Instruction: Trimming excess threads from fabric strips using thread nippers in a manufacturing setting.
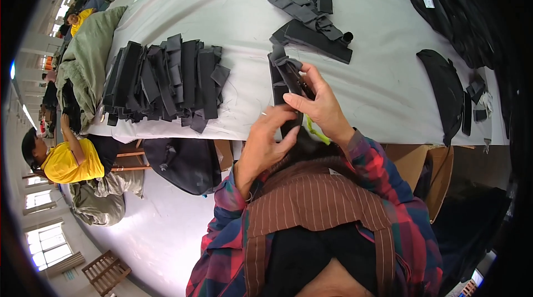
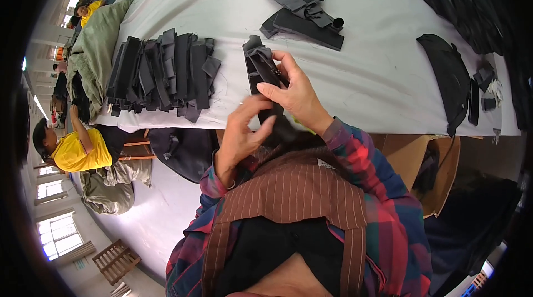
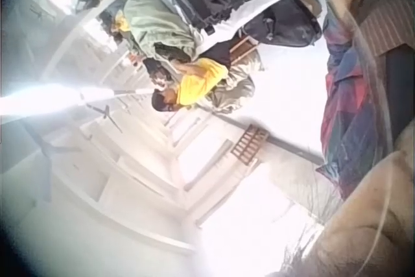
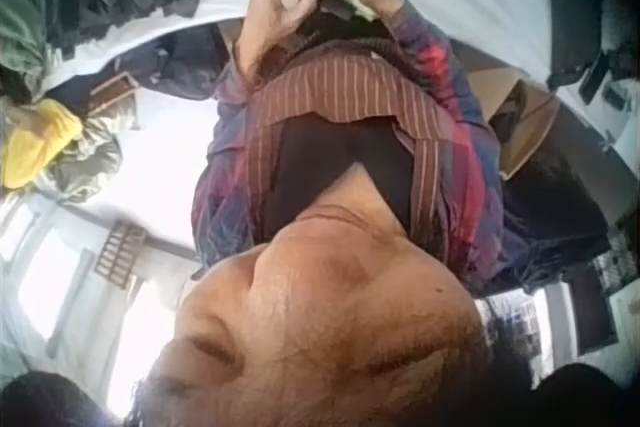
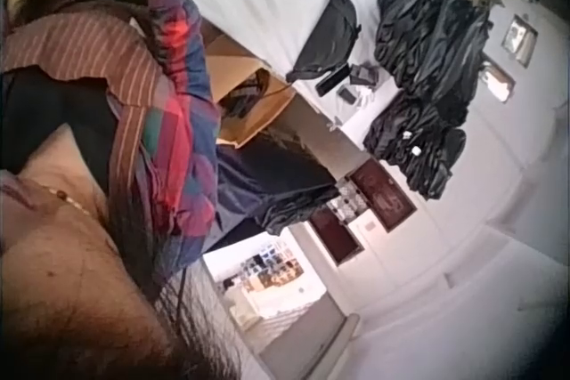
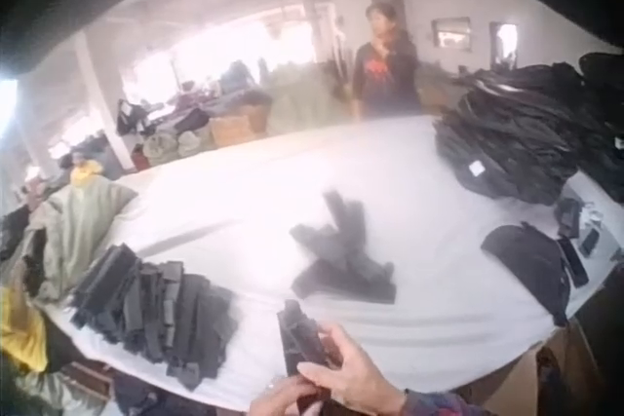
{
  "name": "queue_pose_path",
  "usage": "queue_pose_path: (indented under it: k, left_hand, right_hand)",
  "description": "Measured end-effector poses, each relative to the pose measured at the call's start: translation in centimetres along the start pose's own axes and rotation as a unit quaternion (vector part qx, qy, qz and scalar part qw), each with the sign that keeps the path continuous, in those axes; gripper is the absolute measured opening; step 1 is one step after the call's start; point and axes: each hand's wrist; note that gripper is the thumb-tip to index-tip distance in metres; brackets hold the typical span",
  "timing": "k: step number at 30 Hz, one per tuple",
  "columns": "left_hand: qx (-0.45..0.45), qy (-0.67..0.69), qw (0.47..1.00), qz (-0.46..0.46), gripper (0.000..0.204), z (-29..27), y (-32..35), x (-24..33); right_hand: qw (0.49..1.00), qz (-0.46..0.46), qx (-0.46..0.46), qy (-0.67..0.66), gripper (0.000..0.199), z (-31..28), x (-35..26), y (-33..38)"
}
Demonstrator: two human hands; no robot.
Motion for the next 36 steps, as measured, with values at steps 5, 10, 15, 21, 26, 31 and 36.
queue_pose_path:
  k: [5, 10, 15, 21, 26, 31, 36]
  left_hand:
    - [0.208, 0.179, 0.96, -0.059, 0.058, -0.4, -1.5, -0.5]
    - [0.072, 0.423, 0.87, -0.244, 0.059, -0.5, -1.3, -1.0]
    - [0.125, 0.425, 0.858, -0.261, 0.044, -0.3, -1.2, -1.9]
    - [0.138, 0.305, 0.901, -0.276, 0.042, 1.1, -2.1, -2.9]
    - [0.13, 0.341, 0.878, -0.309, 0.039, 2.3, -2.0, -6.3]
    - [0.12, 0.296, 0.894, -0.314, 0.039, 2.8, -2.1, -6.8]
    - [0.1, 0.285, 0.902, -0.307, 0.039, 4.3, -2.4, -6.8]
  right_hand:
    - [0.998, 0.003, -0.021, -0.055, 0.05, 0.1, 0.1, 0.0]
    - [0.995, 0.019, -0.054, -0.075, 0.044, 0.4, -0.1, 0.6]
    - [0.999, 0.028, -0.025, -0.012, 0.033, 0.2, 0.9, 0.5]
    - [0.963, -0.117, 0.042, 0.24, 0.03, -0.2, 2.3, 0.3]
    - [0.91, -0.179, 0.076, 0.366, 0.025, -2.0, 4.4, -0.5]
    - [0.822, -0.239, 0.115, 0.504, 0.025, -5.5, 4.5, -0.3]
    - [0.709, -0.284, 0.24, 0.599, 0.022, -8.0, 2.7, -0.4]
Point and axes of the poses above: each hand's wrist, its own y-axis away from the middle knuckle, its own z-axis out of the palm, x = y × z, and after that the axes turned 11 degrees about x, right-handed
